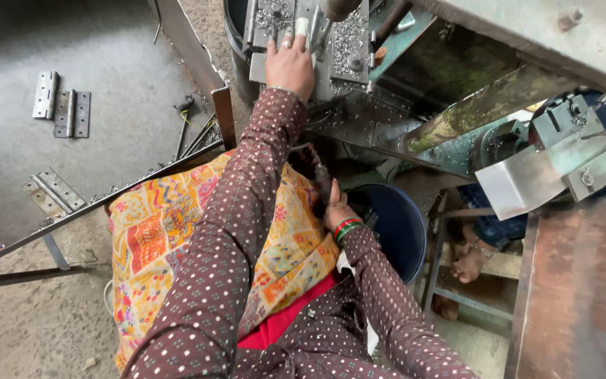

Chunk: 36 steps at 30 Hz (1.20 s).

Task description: The person places metal pieces into a machine for drilling or punching and then drops them into a bucket.

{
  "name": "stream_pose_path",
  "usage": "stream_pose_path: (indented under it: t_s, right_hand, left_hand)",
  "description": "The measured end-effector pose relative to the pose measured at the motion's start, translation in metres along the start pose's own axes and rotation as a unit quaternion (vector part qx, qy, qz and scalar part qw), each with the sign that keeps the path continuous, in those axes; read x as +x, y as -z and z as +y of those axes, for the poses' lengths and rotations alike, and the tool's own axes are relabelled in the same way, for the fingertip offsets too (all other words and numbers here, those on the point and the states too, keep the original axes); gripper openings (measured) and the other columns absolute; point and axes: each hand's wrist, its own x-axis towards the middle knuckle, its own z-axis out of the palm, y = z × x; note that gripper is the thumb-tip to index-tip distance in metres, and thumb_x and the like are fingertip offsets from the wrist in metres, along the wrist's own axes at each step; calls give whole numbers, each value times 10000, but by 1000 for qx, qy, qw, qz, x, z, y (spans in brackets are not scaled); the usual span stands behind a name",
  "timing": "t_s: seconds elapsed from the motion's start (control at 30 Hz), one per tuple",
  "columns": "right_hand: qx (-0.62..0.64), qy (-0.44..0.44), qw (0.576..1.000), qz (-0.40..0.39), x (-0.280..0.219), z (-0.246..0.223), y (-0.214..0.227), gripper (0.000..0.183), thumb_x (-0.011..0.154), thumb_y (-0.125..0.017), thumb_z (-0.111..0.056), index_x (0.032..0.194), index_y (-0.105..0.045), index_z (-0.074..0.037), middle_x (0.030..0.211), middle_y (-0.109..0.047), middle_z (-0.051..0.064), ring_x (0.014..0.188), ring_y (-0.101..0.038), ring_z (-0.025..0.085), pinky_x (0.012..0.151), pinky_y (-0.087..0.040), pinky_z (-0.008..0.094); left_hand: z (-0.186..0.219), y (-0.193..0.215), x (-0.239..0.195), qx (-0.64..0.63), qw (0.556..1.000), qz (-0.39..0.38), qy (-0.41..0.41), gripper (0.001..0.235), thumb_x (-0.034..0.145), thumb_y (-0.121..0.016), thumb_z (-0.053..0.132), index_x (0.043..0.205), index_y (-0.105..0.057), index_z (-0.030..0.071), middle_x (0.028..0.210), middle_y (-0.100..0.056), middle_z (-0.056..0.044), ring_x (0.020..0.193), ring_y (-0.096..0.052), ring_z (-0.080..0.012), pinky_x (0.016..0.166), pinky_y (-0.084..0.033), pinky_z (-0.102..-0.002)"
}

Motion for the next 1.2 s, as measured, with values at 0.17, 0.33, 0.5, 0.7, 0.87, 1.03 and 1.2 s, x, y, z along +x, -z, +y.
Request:
stream_pose_path:
  t_s: [0.17, 0.33, 0.5, 0.7, 0.87, 1.03, 1.2]
  right_hand:
    - [-29, 6, 999, -18, -17, -13, 30, 1183, 915, -693, -476, 1576, 191, -49, 1392, -479, 359, 1069, -641, 516, 896, -546, 547]
    - [-119, -22, 992, 32, -57, -46, 105, 1024, 948, -651, -542, 1623, -24, -94, 1325, -618, 290, 1063, -697, 462, 907, -577, 540]
    - [-79, -34, 996, -24, -18, -23, 35, 1057, 978, -632, -450, 1589, 135, -56, 1318, -507, 394, 1018, -647, 497, 877, -538, 541]
    - [-65, 2, 998, 3, -17, -16, 35, 1030, 932, -601, -245, 1620, 139, -46, 1436, -447, 376, 988, -692, 485, 841, -578, 538]
    - [-102, 50, 980, 166, -70, -48, 114, 879, 868, -747, -422, 1521, -298, -42, 1024, -699, 266, 842, -711, 436, 714, -594, 506]
    - [-138, 59, 969, 199, -77, -69, 133, 790, 843, -771, -439, 1422, -425, -28, 887, -707, 216, 778, -715, 405, 655, -591, 495]
    - [-150, 55, 961, 224, -74, -61, 120, 749, 837, -768, -397, 1416, -459, -36, 908, -709, 202, 772, -717, 398, 646, -593, 487]
  left_hand:
    - [-6, 7, -6, -2, 1000, -24, -8, 229, 945, -569, 135, 1003, -769, 41, 1429, -571, -135, 1349, -498, -302, 1169, -276, -593]
    - [-2, 0, 2, -27, 999, 26, -3, 205, 890, -593, 114, 902, -787, 51, 1395, -591, -119, 1342, -502, -324, 1124, -293, -608]
    - [-5, -7, 13, -23, 999, 36, -11, 208, 919, -603, 138, 964, -790, 56, 1390, -598, -124, 1324, -522, -331, 1138, -304, -605]
    - [-5, -17, 20, 19, 999, 20, -20, 265, 965, -559, 149, 1123, -755, 69, 1441, -561, -108, 1386, -463, -300, 1172, -249, -604]
    - [5, 24, -11, 65, 995, -60, -38, 279, 997, -518, 163, 1138, -746, 83, 1496, -520, -105, 1475, -353, -273, 1209, -181, -578]
    - [40, 53, -121, 106, 992, 15, -63, 301, 971, -541, 182, 1188, -719, 75, 1447, -524, -141, 1434, -415, -306, 1206, -274, -518]
    - [16, 58, -126, 65, 966, 208, -143, 280, 967, -569, 195, 1196, -646, 53, 1338, -579, -116, 1369, -472, -291, 1099, -388, -543]
